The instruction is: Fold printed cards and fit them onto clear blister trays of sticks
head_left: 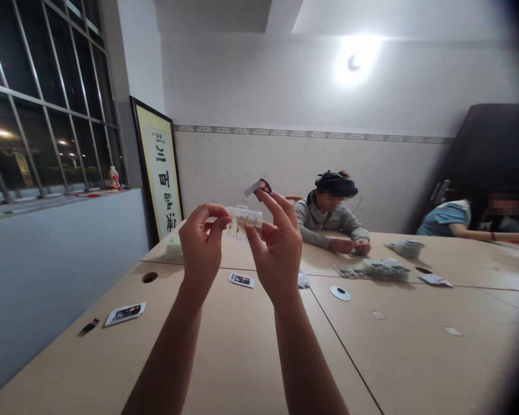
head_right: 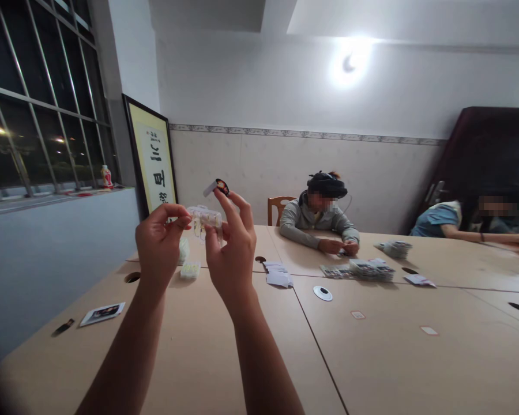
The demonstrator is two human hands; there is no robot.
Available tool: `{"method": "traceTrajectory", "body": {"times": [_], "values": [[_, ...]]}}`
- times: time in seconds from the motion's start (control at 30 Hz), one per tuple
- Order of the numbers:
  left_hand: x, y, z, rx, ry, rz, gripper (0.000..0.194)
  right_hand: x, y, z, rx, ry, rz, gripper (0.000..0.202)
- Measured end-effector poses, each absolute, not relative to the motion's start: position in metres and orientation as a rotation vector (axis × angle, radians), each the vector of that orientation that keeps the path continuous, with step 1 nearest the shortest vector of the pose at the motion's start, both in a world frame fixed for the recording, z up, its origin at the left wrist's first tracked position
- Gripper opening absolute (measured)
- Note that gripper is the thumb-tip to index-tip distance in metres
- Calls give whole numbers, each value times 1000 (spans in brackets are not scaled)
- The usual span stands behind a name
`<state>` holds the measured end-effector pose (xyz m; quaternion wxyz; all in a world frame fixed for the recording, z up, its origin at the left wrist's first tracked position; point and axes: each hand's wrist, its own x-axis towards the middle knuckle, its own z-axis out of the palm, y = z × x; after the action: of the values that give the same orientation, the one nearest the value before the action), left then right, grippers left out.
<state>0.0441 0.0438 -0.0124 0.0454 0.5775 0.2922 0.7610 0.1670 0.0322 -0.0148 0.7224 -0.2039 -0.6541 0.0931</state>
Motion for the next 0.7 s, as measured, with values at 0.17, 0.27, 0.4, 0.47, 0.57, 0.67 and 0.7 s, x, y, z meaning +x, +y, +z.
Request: {"method": "traceTrajectory", "body": {"times": [0.17, 0.27, 0.4, 0.47, 0.57, 0.67, 0.7], "values": [[46, 41, -12, 1838, 894, 2339, 7, 167, 33, -15, -454, -1414, 237, 51], [48, 40, -13, 1884, 895, 2340, 8, 167, 33, -15, -463, -1407, 237, 51], [48, 40, -12, 1909, 907, 2341, 10, 168, 32, -14, -460, -1391, 270, 50], [48, 40, -13, 1916, 915, 2340, 10, 167, 32, -13, -437, -1373, 302, 49], [48, 39, -13, 1937, 914, 2332, 10, 166, 31, -12, -415, -1348, 342, 47], [49, 38, -12, 1963, 893, 2302, 10, 167, 32, -11, -437, -1326, 324, 45], [48, 37, -12, 1956, 872, 2290, 10, 168, 33, -10, -441, -1324, 325, 45]]}}
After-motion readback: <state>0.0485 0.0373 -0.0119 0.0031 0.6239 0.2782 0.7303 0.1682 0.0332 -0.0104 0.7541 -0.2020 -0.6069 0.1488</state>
